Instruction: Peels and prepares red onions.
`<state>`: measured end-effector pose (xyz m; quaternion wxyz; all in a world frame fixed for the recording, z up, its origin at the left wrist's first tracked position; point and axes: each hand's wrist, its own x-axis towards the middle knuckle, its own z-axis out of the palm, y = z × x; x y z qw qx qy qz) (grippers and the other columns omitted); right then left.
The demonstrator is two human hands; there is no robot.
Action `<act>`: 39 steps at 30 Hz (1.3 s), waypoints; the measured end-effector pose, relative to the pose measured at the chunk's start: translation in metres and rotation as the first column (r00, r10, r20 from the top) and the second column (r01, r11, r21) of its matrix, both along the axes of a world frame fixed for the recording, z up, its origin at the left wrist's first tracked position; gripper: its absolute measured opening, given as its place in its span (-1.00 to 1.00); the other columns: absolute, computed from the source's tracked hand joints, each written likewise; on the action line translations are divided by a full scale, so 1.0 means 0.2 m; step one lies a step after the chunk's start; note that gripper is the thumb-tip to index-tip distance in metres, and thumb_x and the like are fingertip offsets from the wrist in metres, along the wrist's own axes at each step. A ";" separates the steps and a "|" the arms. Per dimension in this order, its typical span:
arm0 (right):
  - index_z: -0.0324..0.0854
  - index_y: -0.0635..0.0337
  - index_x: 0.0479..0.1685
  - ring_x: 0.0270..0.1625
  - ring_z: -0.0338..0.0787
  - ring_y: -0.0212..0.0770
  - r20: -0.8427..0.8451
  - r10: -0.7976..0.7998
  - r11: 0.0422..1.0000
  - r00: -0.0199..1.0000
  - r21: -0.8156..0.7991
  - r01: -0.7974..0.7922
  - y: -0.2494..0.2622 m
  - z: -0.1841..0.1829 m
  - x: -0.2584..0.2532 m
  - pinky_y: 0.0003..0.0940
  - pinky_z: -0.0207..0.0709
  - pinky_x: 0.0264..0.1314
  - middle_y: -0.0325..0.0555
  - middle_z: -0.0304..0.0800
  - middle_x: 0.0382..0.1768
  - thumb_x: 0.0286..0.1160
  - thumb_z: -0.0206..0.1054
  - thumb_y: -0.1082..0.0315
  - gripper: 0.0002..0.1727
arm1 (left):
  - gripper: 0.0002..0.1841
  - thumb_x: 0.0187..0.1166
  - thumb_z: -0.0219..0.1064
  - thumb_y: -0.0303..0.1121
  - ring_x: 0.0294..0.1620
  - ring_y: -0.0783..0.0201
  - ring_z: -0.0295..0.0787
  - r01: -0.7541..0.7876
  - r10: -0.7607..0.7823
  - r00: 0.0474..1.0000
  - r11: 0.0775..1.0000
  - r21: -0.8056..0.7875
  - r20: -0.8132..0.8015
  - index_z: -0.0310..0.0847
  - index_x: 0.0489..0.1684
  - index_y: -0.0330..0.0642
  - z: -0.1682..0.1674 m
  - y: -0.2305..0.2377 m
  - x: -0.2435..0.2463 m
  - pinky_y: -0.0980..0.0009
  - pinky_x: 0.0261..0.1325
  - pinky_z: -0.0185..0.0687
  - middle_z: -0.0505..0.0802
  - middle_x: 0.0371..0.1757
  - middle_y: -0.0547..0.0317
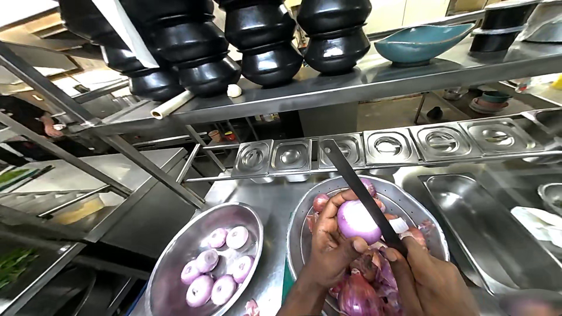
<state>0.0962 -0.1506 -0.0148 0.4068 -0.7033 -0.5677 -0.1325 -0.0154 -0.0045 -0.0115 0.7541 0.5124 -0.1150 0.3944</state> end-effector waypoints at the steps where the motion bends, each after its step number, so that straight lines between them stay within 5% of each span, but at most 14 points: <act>1: 0.51 0.16 -0.28 -0.78 0.49 -0.26 -0.001 -0.005 1.000 1.000 0.011 0.005 0.01 -0.01 0.00 -0.31 0.30 -0.81 -0.19 0.44 -0.75 0.90 -0.20 -0.11 -0.41 | -0.37 0.51 0.51 -0.28 0.34 0.00 0.74 -0.006 0.006 1.000 1.000 -0.027 0.002 0.39 0.59 -0.11 -0.01 -0.01 0.01 0.09 0.40 0.67 0.69 0.41 -0.18; 12: 0.51 0.06 -0.33 -0.73 0.53 -0.30 -0.094 -0.015 0.999 0.995 0.036 0.019 0.07 -0.07 0.01 -0.29 0.38 -0.77 -0.30 0.42 -0.74 0.87 -0.15 -0.06 -0.48 | -0.40 0.51 0.50 -0.31 0.37 -0.06 0.74 0.015 0.007 0.999 0.889 -0.458 0.046 0.39 0.55 -0.09 -0.11 -0.17 0.09 0.12 0.34 0.72 0.65 0.49 -0.23; 24: 0.52 0.05 -0.37 -0.71 0.53 -0.28 -0.131 -0.074 0.997 0.989 0.012 0.076 0.10 -0.07 0.00 -0.28 0.39 -0.73 -0.34 0.38 -0.75 0.85 -0.17 -0.02 -0.49 | -0.52 0.59 0.42 -0.25 0.20 0.08 0.84 -0.014 0.044 0.998 0.799 -0.602 0.035 0.46 0.45 -0.17 -0.10 -0.27 0.14 0.20 0.33 0.73 0.82 0.17 -0.14; 31: 0.53 0.04 -0.38 -0.70 0.55 -0.29 -0.164 -0.077 0.996 0.983 0.023 0.082 0.11 -0.08 0.00 -0.28 0.41 -0.72 -0.34 0.40 -0.75 0.85 -0.17 -0.06 -0.47 | -0.57 0.57 0.45 -0.20 0.03 0.08 0.90 0.017 0.012 0.999 0.736 -0.677 0.038 0.52 0.28 -0.23 -0.13 -0.29 0.15 0.22 0.13 0.82 0.85 0.01 -0.17; 35: 0.55 0.05 -0.36 -0.70 0.54 -0.30 -0.160 -0.078 0.996 0.984 0.038 0.085 0.11 -0.08 0.01 -0.30 0.42 -0.71 -0.33 0.41 -0.74 0.85 -0.16 -0.06 -0.47 | -0.55 0.56 0.45 -0.21 -0.03 0.09 0.91 0.001 0.026 0.999 0.736 -0.677 0.030 0.49 0.29 -0.24 -0.13 -0.29 0.15 0.23 0.09 0.83 0.86 -0.03 -0.15; 39: 0.51 0.02 -0.41 -0.73 0.51 -0.28 -0.151 -0.027 1.000 0.988 -0.005 0.026 0.06 -0.06 0.07 -0.25 0.37 -0.75 -0.32 0.39 -0.76 0.84 -0.16 -0.11 -0.45 | -0.39 0.53 0.49 -0.24 0.13 0.11 0.83 -0.109 0.086 0.993 0.914 -0.392 -0.075 0.30 0.52 -0.08 -0.11 -0.20 0.12 0.22 0.24 0.76 0.77 0.20 -0.10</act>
